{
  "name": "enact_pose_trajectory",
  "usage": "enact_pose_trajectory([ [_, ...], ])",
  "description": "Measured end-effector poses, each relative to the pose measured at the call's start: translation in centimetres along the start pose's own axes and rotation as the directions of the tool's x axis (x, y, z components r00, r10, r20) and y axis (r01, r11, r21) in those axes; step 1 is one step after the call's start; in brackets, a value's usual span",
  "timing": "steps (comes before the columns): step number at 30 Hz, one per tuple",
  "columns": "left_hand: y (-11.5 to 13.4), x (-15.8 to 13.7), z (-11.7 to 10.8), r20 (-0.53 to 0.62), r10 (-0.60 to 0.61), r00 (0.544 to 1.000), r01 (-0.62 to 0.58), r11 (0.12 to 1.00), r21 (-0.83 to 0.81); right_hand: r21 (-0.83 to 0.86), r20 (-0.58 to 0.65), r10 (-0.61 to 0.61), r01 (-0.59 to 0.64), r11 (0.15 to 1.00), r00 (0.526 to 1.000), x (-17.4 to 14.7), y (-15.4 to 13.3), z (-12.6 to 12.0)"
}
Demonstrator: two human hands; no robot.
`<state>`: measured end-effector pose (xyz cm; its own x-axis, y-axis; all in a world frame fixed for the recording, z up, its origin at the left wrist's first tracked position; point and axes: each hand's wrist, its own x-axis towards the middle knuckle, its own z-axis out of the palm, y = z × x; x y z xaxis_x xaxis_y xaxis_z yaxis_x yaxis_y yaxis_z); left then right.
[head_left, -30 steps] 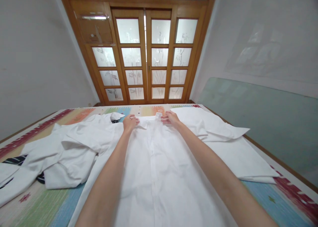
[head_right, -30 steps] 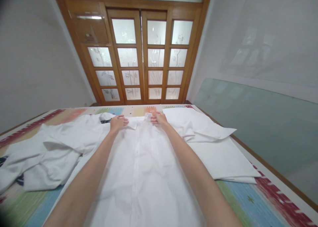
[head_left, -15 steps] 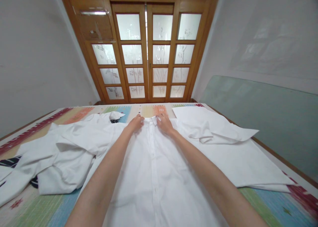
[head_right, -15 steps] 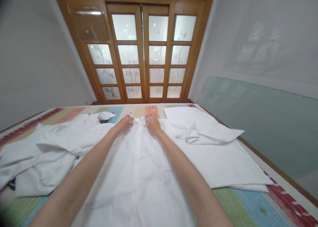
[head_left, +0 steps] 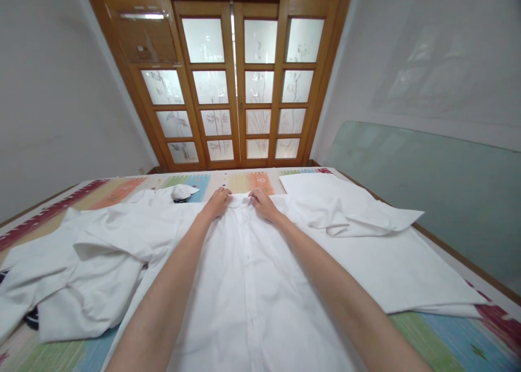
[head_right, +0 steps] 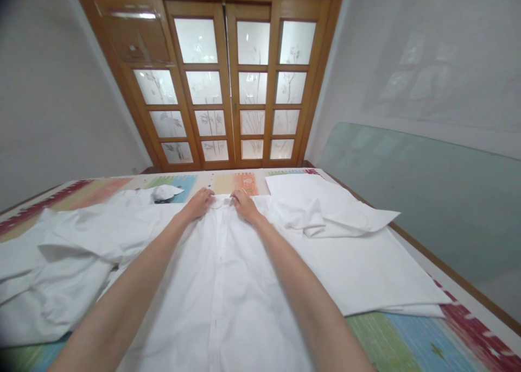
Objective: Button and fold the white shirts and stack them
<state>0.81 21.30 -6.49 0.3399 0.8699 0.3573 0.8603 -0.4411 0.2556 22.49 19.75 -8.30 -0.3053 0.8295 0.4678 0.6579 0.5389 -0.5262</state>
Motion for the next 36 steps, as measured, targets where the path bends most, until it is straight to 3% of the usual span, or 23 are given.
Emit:
enact_pose_trajectory([
  [3, -0.8, 0.3, -1.1, -0.019, -0.152, 0.988, 0.153, 0.985, 0.084, 0.072, -0.023, 0.019, -0.017, 0.997, 1.000, 0.3, 0.3, -0.4],
  [5, -1.6, 0.3, -1.9, 0.025, -0.245, 0.969, 0.239, 0.961, 0.141, 0.054, -0.022, 0.018, -0.016, 0.998, 1.000, 0.4, 0.3, -0.6],
  [9, -2.6, -0.2, -2.7, 0.135, -0.267, 0.954, 0.246, 0.957, 0.156, -0.180, -0.034, 0.002, -0.009, 0.984, 0.999, 0.2, -0.4, -1.2],
  [13, -2.5, -0.8, -2.3, 0.104, -0.288, 0.952, 0.271, 0.951, 0.149, -0.397, -0.076, 0.210, -0.223, 0.890, 0.975, -0.5, -0.3, -2.8],
  [17, -2.0, -1.1, -2.0, 0.060, -0.348, 0.936, 0.335, 0.929, 0.155, -0.514, -0.026, 0.394, -0.350, 0.783, 0.919, -1.6, 1.2, -4.9],
  [22, -1.9, -1.6, -2.1, 0.090, -0.347, 0.934, 0.336, 0.935, 0.114, -0.590, -0.057, 0.473, -0.411, 0.695, 0.879, -2.5, 2.9, -6.2],
  [27, -1.9, -2.2, -1.7, 0.034, -0.289, 0.957, 0.287, 0.956, 0.055, -0.606, -0.128, 0.474, -0.447, 0.658, 0.871, -2.0, 2.6, -6.4],
  [29, -1.5, -2.2, -1.6, -0.024, -0.291, 0.956, 0.292, 0.956, 0.041, -0.613, -0.104, 0.458, -0.419, 0.670, 0.883, -1.6, 2.4, -6.4],
  [33, 0.9, -0.9, -1.6, -0.187, -0.251, 0.950, 0.252, 0.968, -0.014, -0.596, 0.008, 0.445, -0.353, 0.721, 0.895, -1.3, 2.3, -6.2],
  [36, 4.0, 0.9, -0.6, -0.089, -0.143, 0.986, 0.129, 0.981, -0.146, -0.584, 0.036, 0.444, -0.342, 0.736, 0.895, -1.3, 2.3, -6.0],
])
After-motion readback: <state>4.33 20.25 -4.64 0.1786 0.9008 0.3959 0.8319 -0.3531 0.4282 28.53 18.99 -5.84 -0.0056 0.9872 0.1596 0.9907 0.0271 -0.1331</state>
